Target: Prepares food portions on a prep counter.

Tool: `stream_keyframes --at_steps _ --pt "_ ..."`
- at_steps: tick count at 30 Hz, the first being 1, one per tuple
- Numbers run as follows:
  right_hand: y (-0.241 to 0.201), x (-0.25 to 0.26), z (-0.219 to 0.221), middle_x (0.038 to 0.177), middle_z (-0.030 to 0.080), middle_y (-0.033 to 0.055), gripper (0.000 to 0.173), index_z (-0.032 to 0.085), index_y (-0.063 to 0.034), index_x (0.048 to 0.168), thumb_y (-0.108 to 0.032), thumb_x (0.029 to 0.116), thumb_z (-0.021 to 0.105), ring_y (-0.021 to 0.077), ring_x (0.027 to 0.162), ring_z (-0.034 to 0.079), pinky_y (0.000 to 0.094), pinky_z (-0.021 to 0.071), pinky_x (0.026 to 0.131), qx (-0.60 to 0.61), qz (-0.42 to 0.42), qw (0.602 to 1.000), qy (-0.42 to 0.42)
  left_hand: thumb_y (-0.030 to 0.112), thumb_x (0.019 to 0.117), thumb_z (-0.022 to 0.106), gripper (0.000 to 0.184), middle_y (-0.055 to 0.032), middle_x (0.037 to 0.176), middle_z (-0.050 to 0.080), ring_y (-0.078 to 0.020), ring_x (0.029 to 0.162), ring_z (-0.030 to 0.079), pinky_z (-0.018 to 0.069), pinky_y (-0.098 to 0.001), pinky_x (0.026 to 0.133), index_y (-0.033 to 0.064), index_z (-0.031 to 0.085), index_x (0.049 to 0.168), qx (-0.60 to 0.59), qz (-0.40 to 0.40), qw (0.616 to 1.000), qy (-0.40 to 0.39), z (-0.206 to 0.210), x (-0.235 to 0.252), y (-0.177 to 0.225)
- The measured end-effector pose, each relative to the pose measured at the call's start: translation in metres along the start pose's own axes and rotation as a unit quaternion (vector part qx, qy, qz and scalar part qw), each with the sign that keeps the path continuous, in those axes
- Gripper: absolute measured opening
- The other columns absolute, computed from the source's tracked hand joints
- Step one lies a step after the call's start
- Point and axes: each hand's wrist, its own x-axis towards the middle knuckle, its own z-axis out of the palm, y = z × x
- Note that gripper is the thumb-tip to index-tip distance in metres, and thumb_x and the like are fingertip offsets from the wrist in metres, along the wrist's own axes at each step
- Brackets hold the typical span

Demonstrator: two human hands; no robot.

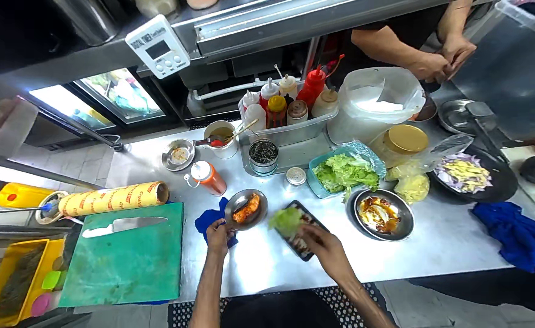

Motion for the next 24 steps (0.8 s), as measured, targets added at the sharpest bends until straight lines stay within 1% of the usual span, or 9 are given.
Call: stream_keyframes --at_steps 4,8,9,10,12,15,18,21,24 --pt "-0.015 -0.004 0.009 0.103 0.076 0.0050 0.034 0.067 -0.0063 0.131 -0.026 0.1060 0.056 0.0170 0.076 0.071 0.0327 0.0619 0.067 0.124 0.035 0.992 -0.020 -0.012 0.0887 0.066 0.037 -0.0206 0.085 0.068 -0.0212 0.061 0.066 0.0587 -0.0324 0.056 -0.0117 0.056 0.125 -0.055 0.028 0.998 -0.017 -0.016 -0.022 0.008" --pt "-0.028 -0.009 0.024 0.117 0.074 0.0085 0.048 0.046 -0.0041 0.152 -0.027 0.1093 0.048 0.0214 0.080 0.074 0.0363 0.0641 0.070 0.187 0.072 0.973 -0.112 -0.014 0.0833 0.066 0.061 -0.0220 0.084 0.070 -0.0232 0.063 0.068 0.0594 -0.0349 0.058 -0.0095 0.047 0.141 -0.067 0.114 0.990 -0.051 -0.025 -0.076 0.004" --pt "-0.032 -0.013 0.027 0.116 0.073 0.0104 0.050 0.043 -0.0039 0.154 -0.028 0.1099 0.047 0.0232 0.080 0.074 0.0378 0.0645 0.071 0.211 0.085 0.965 -0.129 -0.014 0.0824 0.067 0.064 -0.0229 0.084 0.072 -0.0238 0.064 0.069 0.0592 -0.0348 0.059 -0.0095 0.045 0.143 -0.064 0.125 0.988 -0.067 -0.025 -0.092 0.001" --pt "-0.035 -0.017 0.029 0.108 0.073 0.0135 0.048 0.044 -0.0025 0.152 -0.027 0.1102 0.047 0.0255 0.076 0.074 0.0395 0.0646 0.068 0.238 0.092 0.958 -0.132 -0.014 0.0819 0.068 0.065 -0.0241 0.086 0.073 -0.0248 0.065 0.070 0.0591 -0.0348 0.059 -0.0098 0.046 0.143 -0.060 0.132 0.986 -0.087 -0.023 -0.109 -0.002" --pt "-0.033 -0.028 0.027 0.095 0.071 0.0150 0.036 0.052 -0.0010 0.138 -0.023 0.1099 0.045 0.0255 0.065 0.071 0.0386 0.0626 0.057 0.259 0.095 0.956 -0.098 -0.013 0.0828 0.068 0.062 -0.0246 0.087 0.073 -0.0256 0.065 0.070 0.0591 -0.0352 0.059 -0.0100 0.049 0.141 -0.050 0.129 0.981 -0.135 -0.018 -0.139 -0.009" --pt "-0.022 -0.046 0.004 0.096 0.073 0.0132 0.036 0.055 -0.0038 0.138 -0.021 0.1080 0.044 0.0233 0.063 0.069 0.0366 0.0585 0.048 0.202 0.105 0.973 -0.025 -0.007 0.0870 0.073 0.064 -0.0211 0.090 0.076 -0.0286 0.073 0.075 0.0639 -0.0396 0.066 -0.0053 0.046 0.146 0.008 0.075 0.973 -0.219 -0.009 -0.168 -0.022" --pt "-0.012 -0.055 -0.033 0.098 0.074 0.0102 0.038 0.055 -0.0063 0.142 -0.022 0.1077 0.047 0.0202 0.065 0.069 0.0340 0.0564 0.047 0.134 0.090 0.986 0.035 0.007 0.0914 0.076 0.060 -0.0151 0.106 0.076 -0.0274 0.087 0.076 0.0659 -0.0414 0.078 -0.0010 0.049 0.145 0.072 0.049 0.957 -0.276 -0.006 -0.161 -0.031" --pt "0.000 -0.047 -0.063 0.093 0.072 0.0072 0.041 0.055 -0.0078 0.141 -0.028 0.1057 0.049 0.0170 0.057 0.065 0.0345 0.0560 0.046 0.010 0.052 0.995 0.080 0.014 0.0958 0.071 0.051 -0.0102 0.115 0.074 -0.0207 0.092 0.075 0.0653 -0.0377 0.082 -0.0009 0.054 0.141 0.131 0.143 0.952 -0.236 0.002 -0.125 -0.034" --pt "0.007 -0.030 -0.080 0.080 0.067 0.0045 0.040 0.059 -0.0095 0.133 -0.035 0.1042 0.047 0.0135 0.052 0.061 0.0351 0.0556 0.049 -0.142 0.023 0.989 0.039 0.022 0.0957 0.071 0.045 -0.0120 0.125 0.069 -0.0175 0.102 0.073 0.0627 -0.0345 0.089 0.0037 0.061 0.136 0.240 0.221 0.924 -0.199 0.028 -0.092 -0.032"
